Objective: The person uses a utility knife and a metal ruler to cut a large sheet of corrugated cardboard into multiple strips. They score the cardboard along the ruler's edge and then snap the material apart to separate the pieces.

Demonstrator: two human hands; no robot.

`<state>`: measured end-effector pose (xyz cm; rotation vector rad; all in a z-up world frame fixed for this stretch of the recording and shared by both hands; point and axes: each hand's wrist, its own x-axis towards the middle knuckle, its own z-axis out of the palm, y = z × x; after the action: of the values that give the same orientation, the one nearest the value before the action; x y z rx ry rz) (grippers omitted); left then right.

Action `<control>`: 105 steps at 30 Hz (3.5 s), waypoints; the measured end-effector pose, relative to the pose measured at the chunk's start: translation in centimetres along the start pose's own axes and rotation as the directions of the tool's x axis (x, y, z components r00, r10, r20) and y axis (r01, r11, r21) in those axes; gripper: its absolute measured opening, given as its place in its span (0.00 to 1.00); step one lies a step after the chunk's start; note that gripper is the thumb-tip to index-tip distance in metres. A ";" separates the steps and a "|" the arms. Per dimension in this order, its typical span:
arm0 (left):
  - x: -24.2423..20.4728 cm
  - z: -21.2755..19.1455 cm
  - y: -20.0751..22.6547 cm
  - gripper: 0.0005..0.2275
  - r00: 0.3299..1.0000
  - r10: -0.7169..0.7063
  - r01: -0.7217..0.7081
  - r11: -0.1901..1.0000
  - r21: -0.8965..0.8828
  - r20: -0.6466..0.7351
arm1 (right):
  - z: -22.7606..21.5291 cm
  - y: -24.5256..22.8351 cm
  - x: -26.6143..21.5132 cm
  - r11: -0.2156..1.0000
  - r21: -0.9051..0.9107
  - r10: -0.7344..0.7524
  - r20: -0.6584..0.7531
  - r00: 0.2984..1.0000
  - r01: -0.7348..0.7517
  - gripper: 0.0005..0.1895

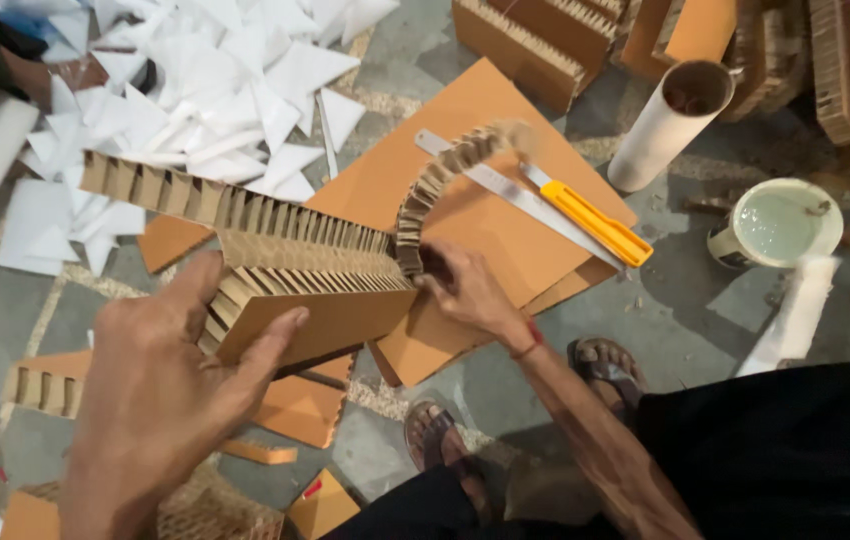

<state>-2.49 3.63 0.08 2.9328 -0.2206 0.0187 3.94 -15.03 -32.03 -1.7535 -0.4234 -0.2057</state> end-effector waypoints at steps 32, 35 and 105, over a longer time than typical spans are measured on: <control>-2.7 -0.4 -2.8 0.24 0.982 0.107 -0.126 0.985 -0.117 -0.154 | -14.0 -7.4 -1.2 0.927 0.376 0.221 -0.572 0.790 0.013 0.23; -2.2 -0.2 -3.3 0.38 0.969 -0.231 0.229 0.973 0.033 0.090 | -16.4 -10.0 -1.8 0.905 0.411 0.126 -0.509 0.852 0.112 0.33; 2.1 22.8 -6.7 0.41 0.927 0.282 -0.354 0.879 -0.321 -0.249 | 0.7 -13.3 8.5 0.588 -0.798 0.374 0.122 0.920 -0.134 0.54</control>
<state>0.57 5.31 -23.49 2.4758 -0.6069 0.2832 6.51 -10.55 -17.05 -2.7197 -0.2780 0.1040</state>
